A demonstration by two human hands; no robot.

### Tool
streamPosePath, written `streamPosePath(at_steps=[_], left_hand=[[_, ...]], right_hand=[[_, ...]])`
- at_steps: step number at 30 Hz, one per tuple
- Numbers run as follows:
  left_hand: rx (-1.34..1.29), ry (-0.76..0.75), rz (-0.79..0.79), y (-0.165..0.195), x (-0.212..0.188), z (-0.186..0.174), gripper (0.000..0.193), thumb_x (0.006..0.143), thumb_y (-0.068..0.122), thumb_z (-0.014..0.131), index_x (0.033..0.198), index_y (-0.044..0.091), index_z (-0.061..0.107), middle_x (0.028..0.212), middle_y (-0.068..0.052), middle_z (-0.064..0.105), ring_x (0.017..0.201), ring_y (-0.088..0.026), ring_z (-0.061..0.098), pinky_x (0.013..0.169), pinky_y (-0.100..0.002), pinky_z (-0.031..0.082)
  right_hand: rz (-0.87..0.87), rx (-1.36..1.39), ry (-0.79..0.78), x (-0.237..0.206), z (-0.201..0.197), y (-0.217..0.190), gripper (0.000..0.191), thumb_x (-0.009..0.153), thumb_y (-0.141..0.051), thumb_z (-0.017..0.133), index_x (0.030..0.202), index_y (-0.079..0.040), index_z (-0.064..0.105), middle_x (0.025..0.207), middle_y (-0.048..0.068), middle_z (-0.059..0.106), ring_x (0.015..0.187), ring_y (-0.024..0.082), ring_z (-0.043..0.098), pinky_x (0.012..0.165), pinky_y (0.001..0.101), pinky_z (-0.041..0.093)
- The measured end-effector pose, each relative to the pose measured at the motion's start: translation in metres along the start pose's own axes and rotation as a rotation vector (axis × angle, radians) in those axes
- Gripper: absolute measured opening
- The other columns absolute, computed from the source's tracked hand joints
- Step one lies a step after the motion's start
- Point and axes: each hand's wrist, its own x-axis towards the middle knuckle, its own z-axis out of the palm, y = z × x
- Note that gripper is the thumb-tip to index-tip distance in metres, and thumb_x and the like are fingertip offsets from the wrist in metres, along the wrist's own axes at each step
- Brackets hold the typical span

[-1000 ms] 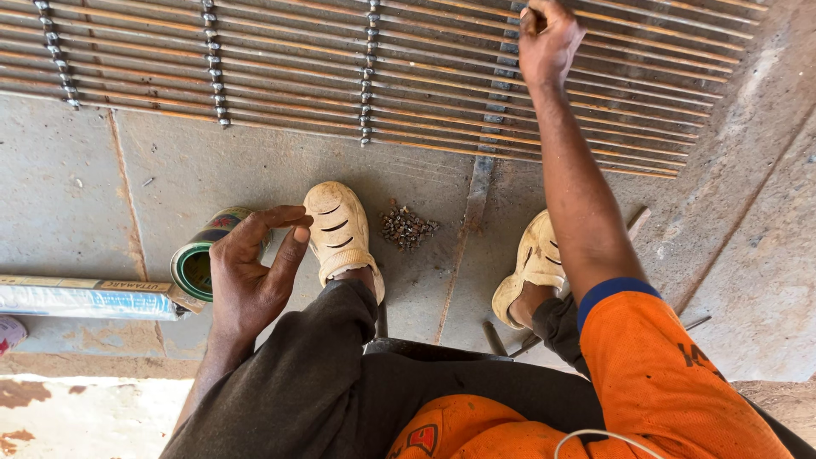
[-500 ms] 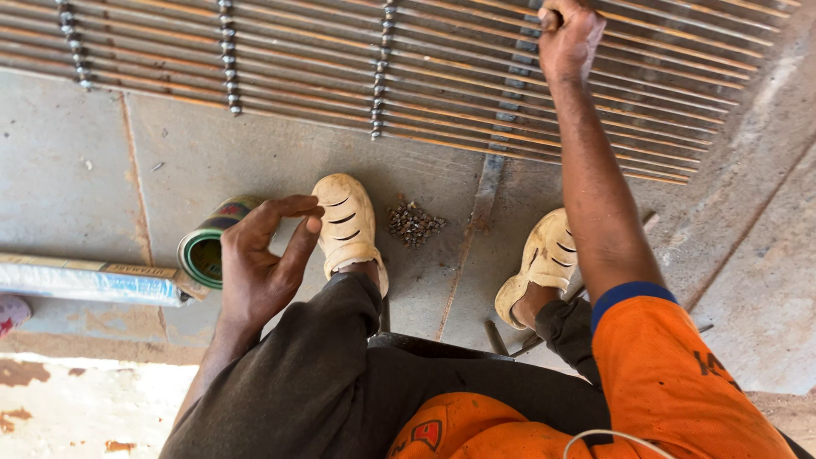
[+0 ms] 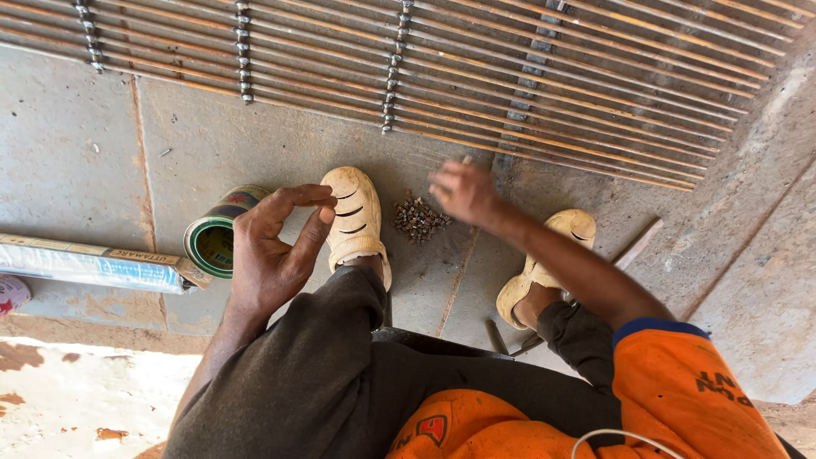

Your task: The person places small metal pieces onto a metal grate and then uses a welding torch to weld them in place. The person is wearing beige open-toed shoes and an orange shirt.

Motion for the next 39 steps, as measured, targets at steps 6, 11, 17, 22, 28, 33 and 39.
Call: streamPosePath(at_steps=[6, 11, 17, 22, 28, 33, 39], left_hand=[[-0.003, 0.007, 0.003, 0.0, 0.0, 0.0, 0.025, 0.102, 0.02, 0.069, 0.116, -0.001, 0.07, 0.108, -0.014, 0.078, 0.105, -0.023, 0.076, 0.092, -0.037, 0.059], [0.011, -0.002, -0.015, -0.001, 0.0, 0.001, 0.025, 0.102, 0.02, 0.069, 0.116, -0.001, 0.07, 0.107, -0.013, 0.078, 0.105, -0.023, 0.076, 0.092, -0.037, 0.059], [0.015, 0.001, -0.001, -0.004, -0.002, -0.002, 0.024, 0.102, 0.02, 0.069, 0.115, -0.001, 0.071, 0.108, -0.013, 0.078, 0.106, -0.023, 0.075, 0.096, -0.039, 0.057], [0.029, 0.003, -0.004, -0.004, -0.002, -0.001, 0.025, 0.102, 0.02, 0.07, 0.116, -0.001, 0.071, 0.107, -0.012, 0.078, 0.106, -0.023, 0.075, 0.097, -0.039, 0.056], [0.015, -0.012, -0.032, -0.005, -0.001, 0.0, 0.025, 0.102, 0.021, 0.069, 0.116, 0.001, 0.071, 0.107, -0.012, 0.078, 0.105, -0.021, 0.075, 0.096, -0.038, 0.057], [0.012, -0.013, -0.028, -0.005, -0.002, -0.002, 0.026, 0.103, 0.022, 0.068, 0.116, 0.0, 0.07, 0.108, -0.013, 0.078, 0.107, -0.022, 0.075, 0.098, -0.039, 0.057], [0.034, -0.006, -0.049, -0.005, -0.002, -0.002, 0.026, 0.102, 0.023, 0.069, 0.115, 0.001, 0.071, 0.108, -0.013, 0.078, 0.106, -0.022, 0.075, 0.096, -0.039, 0.057]], right_hand=[[0.092, 0.007, -0.068, -0.02, 0.037, -0.036, 0.019, 0.099, -0.014, 0.066, 0.11, -0.002, 0.076, 0.093, 0.013, 0.072, 0.073, 0.018, 0.067, 0.058, 0.0307, 0.063], [0.261, -0.055, -0.118, -0.013, 0.053, -0.044, 0.014, 0.094, -0.006, 0.063, 0.102, 0.0, 0.072, 0.089, 0.011, 0.066, 0.074, 0.018, 0.065, 0.059, 0.0323, 0.064], [0.337, 0.141, 0.026, -0.007, 0.034, -0.05, 0.01, 0.097, -0.01, 0.065, 0.093, -0.002, 0.066, 0.084, 0.011, 0.067, 0.066, 0.017, 0.065, 0.051, 0.032, 0.06], [0.468, 0.839, 0.325, 0.012, -0.019, -0.005, 0.012, 0.102, -0.01, 0.064, 0.092, -0.004, 0.066, 0.08, 0.008, 0.072, 0.064, 0.012, 0.068, 0.055, 0.0241, 0.062], [0.577, 0.454, 0.785, 0.053, -0.094, 0.096, 0.012, 0.095, -0.003, 0.074, 0.106, -0.003, 0.077, 0.092, 0.011, 0.078, 0.072, 0.013, 0.077, 0.058, 0.0227, 0.066], [0.454, -0.014, 0.911, 0.083, -0.122, 0.148, 0.01, 0.095, 0.0, 0.075, 0.104, -0.004, 0.078, 0.091, 0.012, 0.079, 0.073, 0.015, 0.077, 0.054, 0.0249, 0.065], [0.39, -0.203, 0.887, 0.094, -0.128, 0.154, 0.009, 0.091, 0.0, 0.08, 0.097, -0.007, 0.08, 0.089, 0.009, 0.079, 0.077, 0.016, 0.077, 0.061, 0.0276, 0.066]])
